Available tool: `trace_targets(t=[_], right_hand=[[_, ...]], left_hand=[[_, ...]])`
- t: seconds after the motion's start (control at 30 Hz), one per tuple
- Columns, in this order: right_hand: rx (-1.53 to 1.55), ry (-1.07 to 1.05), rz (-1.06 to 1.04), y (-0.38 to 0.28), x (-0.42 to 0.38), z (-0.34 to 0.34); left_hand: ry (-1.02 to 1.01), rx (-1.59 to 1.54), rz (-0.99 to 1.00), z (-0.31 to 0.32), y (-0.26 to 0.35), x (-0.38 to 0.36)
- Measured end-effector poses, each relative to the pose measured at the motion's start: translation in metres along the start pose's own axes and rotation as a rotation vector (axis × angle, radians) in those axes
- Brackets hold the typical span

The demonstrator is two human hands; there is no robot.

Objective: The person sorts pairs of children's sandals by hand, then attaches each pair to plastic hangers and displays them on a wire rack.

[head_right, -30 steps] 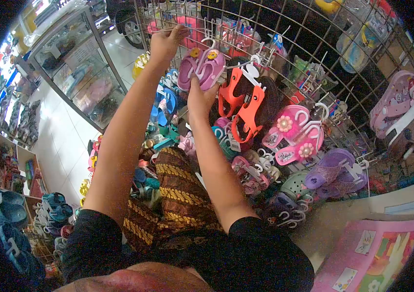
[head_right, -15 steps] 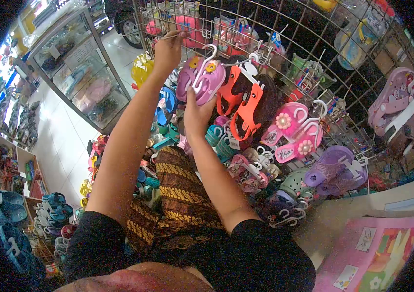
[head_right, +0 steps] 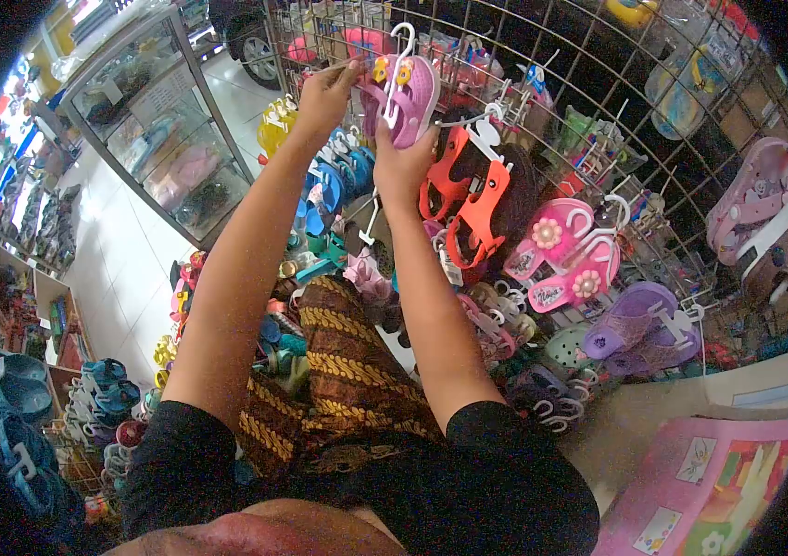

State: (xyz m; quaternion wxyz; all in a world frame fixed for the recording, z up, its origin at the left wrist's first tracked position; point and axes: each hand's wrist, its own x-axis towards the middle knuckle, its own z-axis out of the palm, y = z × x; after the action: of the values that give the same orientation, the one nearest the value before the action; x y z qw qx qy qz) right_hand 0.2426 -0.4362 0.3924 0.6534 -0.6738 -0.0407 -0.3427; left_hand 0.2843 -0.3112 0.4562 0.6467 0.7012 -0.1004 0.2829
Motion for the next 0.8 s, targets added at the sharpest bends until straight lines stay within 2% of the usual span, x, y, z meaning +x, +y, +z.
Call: trace_targets(t=[0.07,0.17,0.23,0.3,0.37,0.47,0.53,0.67,0.77,0.8], right_hand=[[-0.009,0.010,0.012,0.005,0.006,0.004],[-0.196,-0.156,0.132,0.049,0.007,0.004],[0.024,-0.182,0.217,0.080,0.008,0.009],[-0.041,-0.156,0.169,0.093,0.013,0.011],[0.180,-0.172,0.306,0.098,0.013,0.014],[0.542,-0.147,0.549,0.058,0.001,0.011],[0.385,-0.038,0.481,0.052,-0.009,0.014],[0.407,-0.020,0.449,0.020,-0.056,0.002],[0.377,-0.188,0.354,-0.015,-0.098,-0.016],[0.308,-0.232,0.223,-0.021,-0.110,-0.019]], left_hand=[[0.023,0.162,0.020,-0.004,-0.001,0.002],[0.028,0.081,0.063,-0.002,-0.008,0.003],[0.031,0.083,0.064,-0.002,-0.006,-0.001],[0.031,0.105,0.045,-0.003,0.000,0.001],[0.017,0.143,-0.008,-0.004,0.004,-0.002],[-0.006,0.086,0.011,-0.003,0.005,-0.004],[0.038,-0.016,-0.019,-0.003,-0.007,-0.008],[0.080,-0.185,-0.149,-0.009,0.000,-0.046],[0.144,-0.163,-0.173,-0.027,0.011,-0.101],[0.167,-0.139,-0.168,-0.035,0.003,-0.122]])
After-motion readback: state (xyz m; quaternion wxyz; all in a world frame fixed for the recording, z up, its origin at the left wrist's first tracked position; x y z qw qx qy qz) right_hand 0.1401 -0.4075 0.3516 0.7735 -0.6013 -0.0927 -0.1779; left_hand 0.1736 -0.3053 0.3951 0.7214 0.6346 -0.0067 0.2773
